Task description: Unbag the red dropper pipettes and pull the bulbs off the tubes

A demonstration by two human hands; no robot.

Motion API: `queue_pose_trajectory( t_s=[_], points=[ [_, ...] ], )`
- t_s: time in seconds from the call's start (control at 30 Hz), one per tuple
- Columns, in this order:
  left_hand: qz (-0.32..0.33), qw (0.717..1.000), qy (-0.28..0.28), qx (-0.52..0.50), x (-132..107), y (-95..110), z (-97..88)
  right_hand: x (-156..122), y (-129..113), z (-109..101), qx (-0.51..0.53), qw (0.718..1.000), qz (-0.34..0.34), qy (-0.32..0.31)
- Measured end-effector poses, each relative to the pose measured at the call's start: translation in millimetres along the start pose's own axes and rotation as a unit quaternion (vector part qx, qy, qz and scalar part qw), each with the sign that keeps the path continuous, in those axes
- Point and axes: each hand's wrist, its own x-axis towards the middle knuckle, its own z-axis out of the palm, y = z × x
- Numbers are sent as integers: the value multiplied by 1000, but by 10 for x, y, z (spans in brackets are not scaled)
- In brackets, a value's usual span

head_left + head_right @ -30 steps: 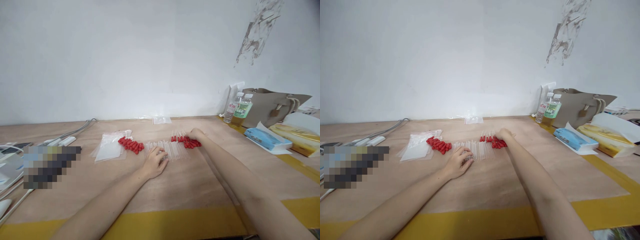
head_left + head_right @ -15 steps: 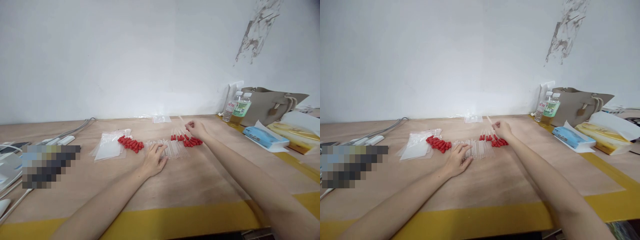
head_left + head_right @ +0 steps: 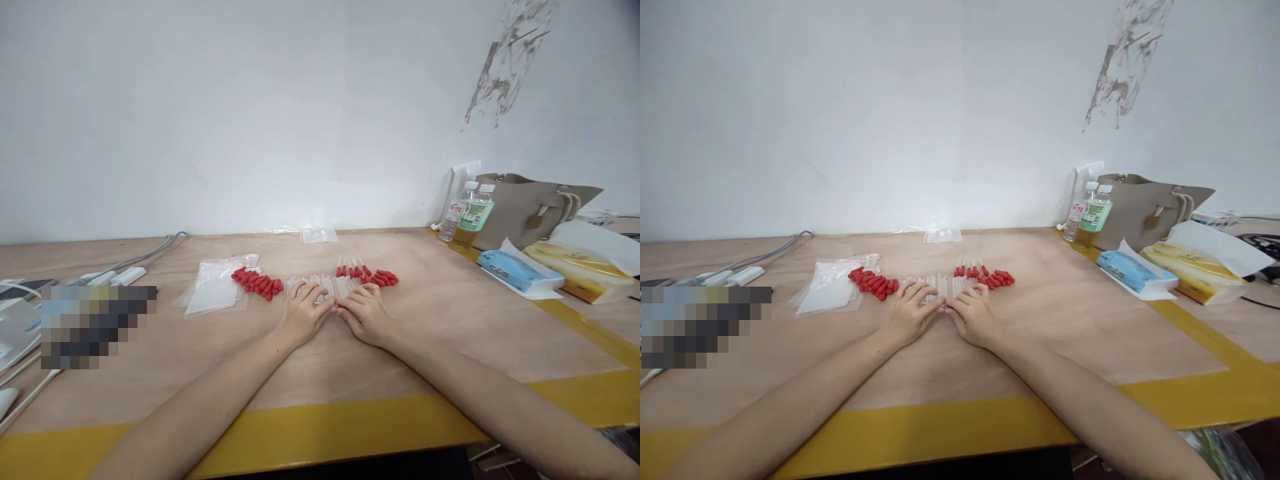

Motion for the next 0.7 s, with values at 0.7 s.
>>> queue_pose_trajectory(
  t_s=[0.7],
  points=[
    [5, 997, -43, -69, -45, 59, -54, -51, 90, -78, -87, 988, -121, 29]
  ],
)
